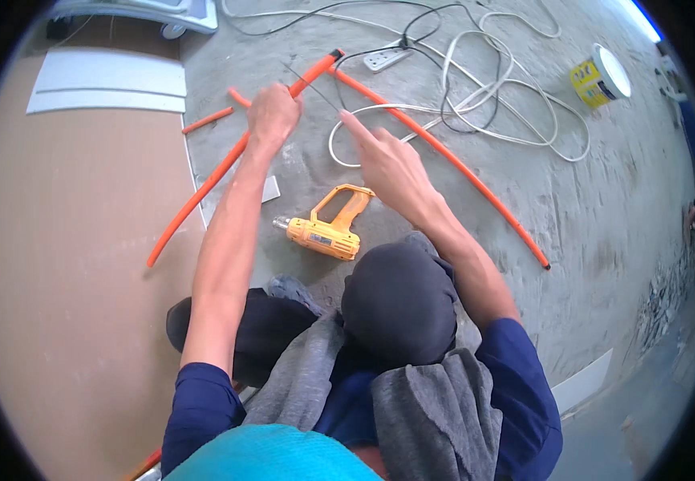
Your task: The person holds a section of orange conduit pipe and uses a heat gun to apply heat to the surface, rotating and moving the pipe through the air to distribute the heat.
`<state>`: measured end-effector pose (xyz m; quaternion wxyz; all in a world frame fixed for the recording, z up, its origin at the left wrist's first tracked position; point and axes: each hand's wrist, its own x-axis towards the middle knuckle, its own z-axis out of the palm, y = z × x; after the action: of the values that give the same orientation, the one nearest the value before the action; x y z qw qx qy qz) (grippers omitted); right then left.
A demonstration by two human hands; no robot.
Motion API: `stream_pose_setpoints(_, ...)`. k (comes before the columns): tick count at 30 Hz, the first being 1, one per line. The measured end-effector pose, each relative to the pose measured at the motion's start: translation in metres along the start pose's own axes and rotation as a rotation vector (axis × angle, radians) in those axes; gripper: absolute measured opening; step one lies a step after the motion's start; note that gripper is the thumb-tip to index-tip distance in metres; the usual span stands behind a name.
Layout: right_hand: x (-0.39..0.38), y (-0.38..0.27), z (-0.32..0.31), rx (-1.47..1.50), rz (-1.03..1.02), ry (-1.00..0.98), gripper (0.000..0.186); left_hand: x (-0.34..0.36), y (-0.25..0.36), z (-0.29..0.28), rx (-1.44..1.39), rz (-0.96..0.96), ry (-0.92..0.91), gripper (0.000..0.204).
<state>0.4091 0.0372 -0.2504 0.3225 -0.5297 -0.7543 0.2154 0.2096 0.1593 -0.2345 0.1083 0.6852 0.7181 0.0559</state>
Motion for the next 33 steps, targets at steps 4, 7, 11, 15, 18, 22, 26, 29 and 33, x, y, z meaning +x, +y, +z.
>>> stream_pose_setpoints(4, 0.046, 0.014, 0.018, -0.028, 0.029, -0.005, 0.051, 0.0, 0.017, 0.016, -0.002, 0.064, 0.013, 0.028)
stream_pose_setpoints(7, -0.007, -0.006, 0.002, -0.009, 0.042, -0.055, 0.051, -0.002, -0.009, -0.001, 0.013, 0.012, 0.01, 0.028)
stream_pose_setpoints(11, 0.02, 0.012, 0.006, -0.021, 0.01, 0.053, 0.052, -0.015, 0.032, 0.018, -0.031, 0.061, -0.012, 0.029)
stream_pose_setpoints(15, 0.011, -0.002, 0.015, -0.029, 0.025, -0.066, 0.053, -0.003, -0.018, 0.018, -0.013, 0.033, 0.01, 0.029)
stream_pose_setpoints(18, 0.001, -0.005, -0.006, -0.022, 0.086, -0.113, 0.051, 0.0, -0.014, 0.007, 0.005, -0.016, 0.039, 0.029)
stream_pose_setpoints(22, 0.033, 0.008, 0.012, -0.025, 0.043, -0.009, 0.048, -0.002, 0.016, 0.026, 0.003, 0.052, -0.005, 0.029)
stream_pose_setpoints(26, 0.0, -0.014, -0.004, 0.0, 0.106, -0.115, 0.047, 0.003, -0.018, 0.011, -0.018, 0.024, 0.042, 0.033)
stream_pose_setpoints(29, 0.018, 0.004, 0.007, -0.004, 0.113, -0.087, 0.05, -0.007, 0.006, 0.023, -0.03, 0.054, 0.024, 0.037)
stream_pose_setpoints(33, 0.025, -0.005, 0.016, -0.03, 0.084, -0.078, 0.047, -0.005, -0.011, 0.03, -0.081, 0.045, 0.029, 0.037)
